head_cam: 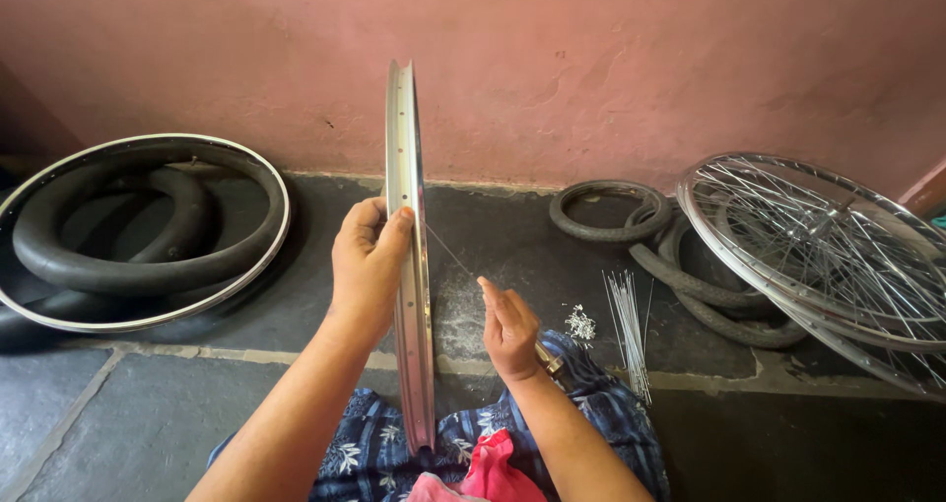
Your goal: The person sits on the floor and inserts multiple metal spokes into the hub of a bicycle wheel. They then attach the hub to the rim and continue inserting spokes through the rim holes, working on one side of the wheel.
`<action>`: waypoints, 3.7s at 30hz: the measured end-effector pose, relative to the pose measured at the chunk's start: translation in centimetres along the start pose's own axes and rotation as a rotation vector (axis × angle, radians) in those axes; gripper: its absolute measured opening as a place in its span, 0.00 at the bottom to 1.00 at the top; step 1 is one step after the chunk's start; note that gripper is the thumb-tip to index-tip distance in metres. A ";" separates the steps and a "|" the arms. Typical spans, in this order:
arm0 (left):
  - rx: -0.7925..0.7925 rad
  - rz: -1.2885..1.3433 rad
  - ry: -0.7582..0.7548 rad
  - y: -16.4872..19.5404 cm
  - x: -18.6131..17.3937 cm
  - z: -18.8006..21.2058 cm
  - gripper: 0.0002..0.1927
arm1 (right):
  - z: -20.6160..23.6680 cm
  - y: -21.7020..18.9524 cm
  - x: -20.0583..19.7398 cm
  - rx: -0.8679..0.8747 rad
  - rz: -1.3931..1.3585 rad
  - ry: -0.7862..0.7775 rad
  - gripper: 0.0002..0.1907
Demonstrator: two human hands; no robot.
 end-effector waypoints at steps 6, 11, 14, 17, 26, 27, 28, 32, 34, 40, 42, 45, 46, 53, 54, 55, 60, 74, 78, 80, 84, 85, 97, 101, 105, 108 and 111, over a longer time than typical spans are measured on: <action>0.002 -0.087 0.023 0.7 -0.1 0.1 0.10 | 0.3 0.1 0.0 0.001 0.005 0.020 0.16; 0.051 -0.103 0.052 1.1 -0.1 0.3 0.13 | 0.3 0.2 -0.1 0.004 0.005 0.024 0.15; 0.050 -0.034 0.006 0.9 0.1 0.2 0.12 | 0.4 0.1 -0.3 -0.004 0.018 0.030 0.15; -0.011 0.007 -0.004 0.3 0.1 0.1 0.12 | 0.4 0.0 -0.6 -0.011 0.029 0.025 0.15; 0.083 -0.078 -0.033 0.8 0.2 0.2 0.16 | 0.1 -0.1 1.2 0.064 -0.110 0.046 0.16; 0.064 -0.108 -0.065 1.0 0.2 0.2 0.17 | 0.1 -0.2 1.7 0.077 -0.127 0.048 0.16; 0.047 -0.137 -0.099 1.2 0.3 0.1 0.19 | 0.0 -0.3 2.1 0.089 -0.144 0.052 0.16; -0.091 -0.232 -0.198 1.5 1.1 -0.4 0.24 | -0.7 -0.7 3.6 0.126 -0.240 0.051 0.16; -0.081 -0.178 -0.230 1.6 2.0 -0.7 0.21 | -1.6 -0.8 4.3 0.144 -0.287 0.044 0.17; -0.120 -0.164 -0.189 1.1 2.9 -2.0 0.14 | -3.4 -0.7 4.8 0.548 -0.490 -0.080 0.20; -0.127 -0.149 -0.197 0.9 2.8 -2.1 0.14 | -3.5 -0.8 3.6 0.298 -0.284 -0.146 0.18; -0.116 -0.107 -0.245 1.2 2.2 -2.1 0.17 | -1.2 1.7 0.8 0.156 -0.098 -0.172 0.18; -0.113 -0.147 -0.243 1.4 1.8 -2.2 0.17 | 0.1 3.3 -0.5 0.137 -0.057 -0.165 0.19; -0.108 -0.208 -0.227 3.3 0.6 -2.3 0.16 | 12.2 19.4 -12.8 0.789 0.415 0.039 0.15; -0.105 -0.224 -0.206 3.4 0.6 -2.2 0.16 | 13.9 20.6 -14.1 0.890 0.499 0.059 0.16; -0.105 -0.242 -0.185 3.6 0.4 -2.2 0.15 | 15.3 21.8 -15.1 1.041 0.518 -0.025 0.15; -0.046 -0.332 -0.165 3.7 -0.2 -2.1 0.14 | 17.3 24.4 -15.2 1.452 0.689 -0.484 0.14; -0.115 -0.252 -0.239 3.2 0.2 -1.5 0.15 | 17.8 25.8 -13.0 1.434 0.426 -0.657 0.11; -0.040 -0.292 -0.267 3.6 0.7 -1.2 0.16 | 16.8 25.3 -13.1 1.302 0.262 -0.375 0.09; -0.037 -0.261 -0.265 3.7 0.8 -1.0 0.16 | 15.4 24.1 -12.7 1.232 -0.084 -0.160 0.10; -0.048 -0.311 -0.242 4.1 0.8 -1.2 0.15 | 14.4 19.8 -11.8 1.430 -0.606 -0.356 0.12; -0.064 -0.283 -0.235 4.1 0.9 -1.2 0.15 | 14.4 19.1 -11.5 1.424 -0.615 -0.494 0.12; -0.090 -0.126 -0.285 3.6 1.2 -2.2 0.13 | 12.3 21.0 -9.2 0.986 -0.264 -0.084 0.06; -0.099 -0.151 -0.337 3.2 0.9 -2.6 0.14 | 13.5 18.8 -10.5 1.489 -0.648 -0.420 0.15; -0.133 -0.156 -0.358 3.0 0.9 -2.6 0.15 | 13.0 16.9 -12.2 1.777 -0.617 -0.594 0.22; -0.091 -0.152 -0.391 2.8 1.2 -2.4 0.16 | 11.1 16.5 -11.5 1.477 -0.401 -0.830 0.17; -0.074 -0.173 -0.366 2.5 1.0 -2.5 0.16 | 9.2 16.6 -9.8 1.075 -0.227 -0.797 0.14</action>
Point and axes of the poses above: each hand's wrist, its own z-axis away from the middle knuckle, its own x-axis out of the palm, y = z × x, the point moved 3 cm from there along -z, towards the middle knuckle, and after that the axes turned 12 degrees about -z, right-handed, at the moved point
